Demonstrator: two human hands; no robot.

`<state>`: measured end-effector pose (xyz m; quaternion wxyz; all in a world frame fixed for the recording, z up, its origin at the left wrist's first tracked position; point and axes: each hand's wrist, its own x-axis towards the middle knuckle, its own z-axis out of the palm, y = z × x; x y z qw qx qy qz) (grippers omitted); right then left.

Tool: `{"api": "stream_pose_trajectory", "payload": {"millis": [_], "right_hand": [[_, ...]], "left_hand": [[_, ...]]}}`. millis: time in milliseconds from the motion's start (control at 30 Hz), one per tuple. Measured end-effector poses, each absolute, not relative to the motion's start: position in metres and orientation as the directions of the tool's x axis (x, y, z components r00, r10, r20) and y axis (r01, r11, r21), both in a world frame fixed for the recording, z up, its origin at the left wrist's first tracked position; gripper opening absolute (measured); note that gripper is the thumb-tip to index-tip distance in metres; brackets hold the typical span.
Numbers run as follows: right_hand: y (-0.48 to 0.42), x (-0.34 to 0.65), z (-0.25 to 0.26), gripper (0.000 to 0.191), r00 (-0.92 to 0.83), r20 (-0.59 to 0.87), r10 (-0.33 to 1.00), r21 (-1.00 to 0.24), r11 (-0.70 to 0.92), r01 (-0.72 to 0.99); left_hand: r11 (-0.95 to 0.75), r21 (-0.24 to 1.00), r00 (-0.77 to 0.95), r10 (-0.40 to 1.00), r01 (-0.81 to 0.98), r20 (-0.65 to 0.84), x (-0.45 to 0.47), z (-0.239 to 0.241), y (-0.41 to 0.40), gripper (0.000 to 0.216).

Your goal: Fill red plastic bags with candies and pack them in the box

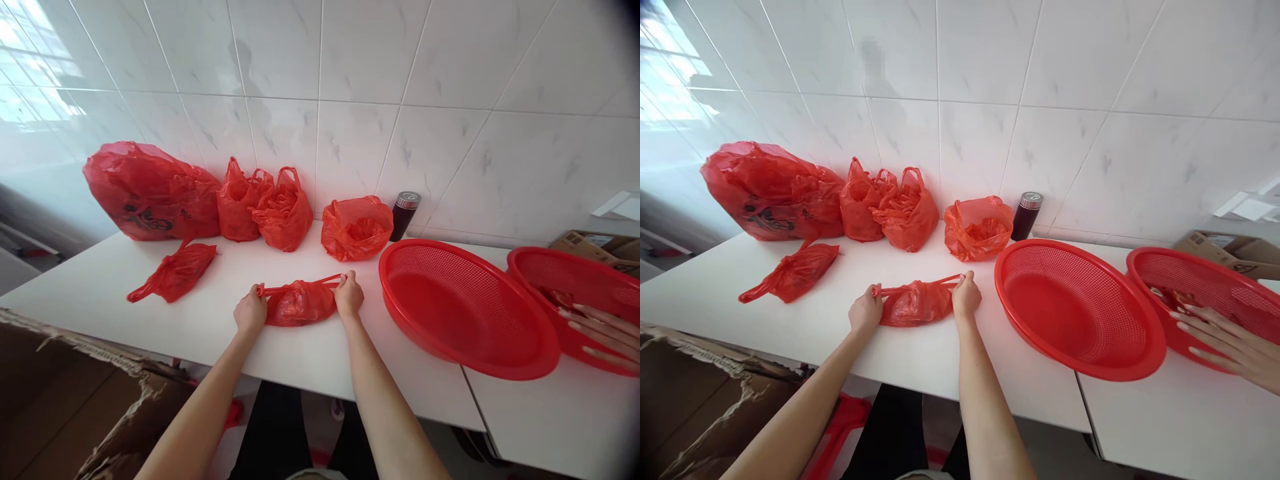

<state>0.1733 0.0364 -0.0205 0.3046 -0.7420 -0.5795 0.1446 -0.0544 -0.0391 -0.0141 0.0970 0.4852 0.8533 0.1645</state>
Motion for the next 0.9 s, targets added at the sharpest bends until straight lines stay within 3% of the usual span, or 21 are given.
{"api": "stream_pose_trajectory", "payload": {"millis": [167,300,400,500,600,700,900], "right_hand": [[0.036,0.181,-0.024,0.026,0.304,0.183,0.935,-0.750,-0.067,0.659],[0.035,0.186,-0.027,0.030,0.299,0.222,0.928,-0.838,0.025,0.545],[0.035,0.188,-0.027,0.034,0.298,0.230,0.927,-0.888,0.075,0.453],[0.034,0.191,-0.027,0.039,0.298,0.228,0.927,-0.922,0.107,0.372],[0.034,0.190,-0.026,0.039,0.302,0.222,0.927,-0.936,0.116,0.332],[0.034,0.187,-0.027,0.035,0.296,0.208,0.932,-0.939,0.106,0.327],[0.040,0.181,-0.032,0.027,0.280,0.204,0.938,-0.929,0.096,0.356]], "left_hand": [[0.410,0.440,-0.460,0.888,0.799,0.008,-0.056,0.010,-0.031,0.036],[0.165,0.447,-0.243,0.963,0.879,0.121,-0.032,0.036,-0.012,0.036],[0.003,0.440,-0.020,0.999,0.898,0.033,-0.012,0.042,0.004,0.035],[-0.026,0.438,0.085,0.990,0.899,-0.116,-0.019,0.043,0.017,0.028],[0.037,0.411,0.044,0.981,0.911,-0.186,-0.062,0.049,0.022,0.027],[0.162,0.361,-0.103,0.979,0.918,-0.176,-0.125,0.061,0.019,0.027],[0.407,0.274,-0.441,0.894,0.871,0.075,-0.212,0.086,-0.011,0.033]]}}
